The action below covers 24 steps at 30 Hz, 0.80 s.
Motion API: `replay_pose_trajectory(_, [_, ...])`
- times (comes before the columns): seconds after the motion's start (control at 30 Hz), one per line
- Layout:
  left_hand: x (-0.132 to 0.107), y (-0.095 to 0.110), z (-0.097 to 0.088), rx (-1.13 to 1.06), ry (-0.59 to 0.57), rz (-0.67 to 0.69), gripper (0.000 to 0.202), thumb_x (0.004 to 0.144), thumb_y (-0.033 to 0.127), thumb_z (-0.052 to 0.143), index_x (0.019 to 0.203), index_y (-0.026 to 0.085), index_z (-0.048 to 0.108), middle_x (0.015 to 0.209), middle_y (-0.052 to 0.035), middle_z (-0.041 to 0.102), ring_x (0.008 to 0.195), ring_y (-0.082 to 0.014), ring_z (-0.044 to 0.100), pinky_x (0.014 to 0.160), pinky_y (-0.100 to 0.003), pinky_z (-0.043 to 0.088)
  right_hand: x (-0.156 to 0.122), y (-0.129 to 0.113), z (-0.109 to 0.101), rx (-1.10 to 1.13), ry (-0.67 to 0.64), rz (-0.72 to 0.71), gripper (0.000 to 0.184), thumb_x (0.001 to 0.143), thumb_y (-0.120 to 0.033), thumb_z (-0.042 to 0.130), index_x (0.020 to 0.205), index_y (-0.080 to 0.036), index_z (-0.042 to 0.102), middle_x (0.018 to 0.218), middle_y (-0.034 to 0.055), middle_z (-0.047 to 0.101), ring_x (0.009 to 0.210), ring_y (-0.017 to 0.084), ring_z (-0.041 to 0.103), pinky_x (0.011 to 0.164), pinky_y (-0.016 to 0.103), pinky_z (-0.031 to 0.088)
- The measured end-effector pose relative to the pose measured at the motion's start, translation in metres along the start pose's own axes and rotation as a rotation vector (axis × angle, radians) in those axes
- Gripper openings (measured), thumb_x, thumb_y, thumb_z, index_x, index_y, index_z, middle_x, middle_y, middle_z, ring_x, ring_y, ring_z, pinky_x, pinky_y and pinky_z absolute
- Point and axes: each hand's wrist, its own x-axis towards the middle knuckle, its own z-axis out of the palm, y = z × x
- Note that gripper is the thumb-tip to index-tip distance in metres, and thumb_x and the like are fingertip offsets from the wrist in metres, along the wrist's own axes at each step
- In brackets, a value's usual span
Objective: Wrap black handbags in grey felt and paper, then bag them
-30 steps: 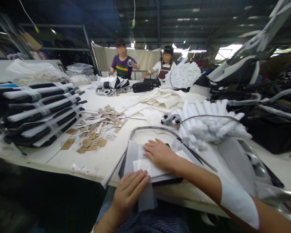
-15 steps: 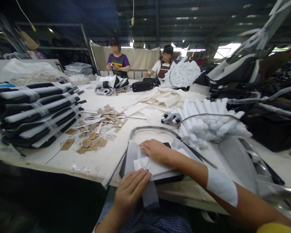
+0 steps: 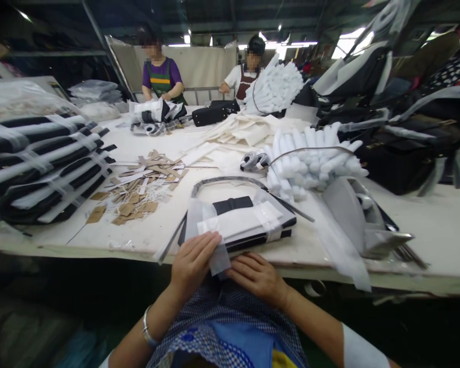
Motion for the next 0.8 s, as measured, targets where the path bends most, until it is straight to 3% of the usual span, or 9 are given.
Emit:
replay_pose_trajectory(0.1, [0.000,-0.002,-0.004,-0.009,-0.063,0.010,0.046,0.098,0.012,0.047,0.144,0.018,0.047,0.140,-0.0080,0.059,0.132,-0.0218,0.052,0.109,-0.041,0.043,0.012,0.000,0.018,-0.019,0.141,0.024,0.021,0.096,-0.012,0.054,0.104,-0.019,0.072,0.099,0.0041,0.077,0.097,0.018,0.067,0.089,0.036,0.053])
replay_pose_trajectory(0.2, [0.000,-0.003,-0.009,-0.008,-0.109,0.031,0.048,0.098,0.013,0.046,0.146,0.018,0.044,0.141,-0.0084,0.058,0.134,-0.0224,0.050,0.109,-0.043,0.043,0.027,-0.003,0.019,0.035,0.196,0.036,0.014,0.092,-0.012,0.060,0.097,-0.018,0.072,0.092,0.0033,0.077,0.092,0.019,0.069,0.086,0.037,0.054])
replay_pose_trajectory(0.33, [0.000,-0.003,-0.008,0.010,-0.095,0.045,0.048,0.098,0.016,0.050,0.146,0.017,0.044,0.141,-0.0090,0.058,0.136,-0.0236,0.048,0.109,-0.043,0.044,0.034,-0.018,0.011,0.164,0.183,0.031,0.016,0.094,-0.012,0.055,0.101,-0.015,0.069,0.089,0.0059,0.077,0.088,0.017,0.071,0.090,0.037,0.056])
replay_pose_trajectory(0.57, [0.000,-0.004,-0.003,0.028,-0.065,0.039,0.046,0.099,0.012,0.047,0.145,0.018,0.045,0.140,-0.0087,0.059,0.136,-0.0225,0.049,0.108,-0.042,0.045,0.017,-0.054,-0.002,0.354,0.139,0.094,0.022,0.098,-0.014,0.046,0.106,-0.016,0.066,0.095,0.0058,0.078,0.098,0.016,0.072,0.096,0.032,0.056])
replay_pose_trajectory(0.8, [0.002,-0.005,-0.006,0.029,-0.056,0.065,0.048,0.100,0.008,0.041,0.147,0.019,0.042,0.140,-0.0085,0.059,0.136,-0.0217,0.048,0.107,-0.042,0.046,0.006,-0.048,-0.016,0.505,0.120,0.147,0.028,0.100,-0.015,0.039,0.112,-0.017,0.063,0.100,0.0059,0.077,0.108,0.014,0.069,0.099,0.031,0.054])
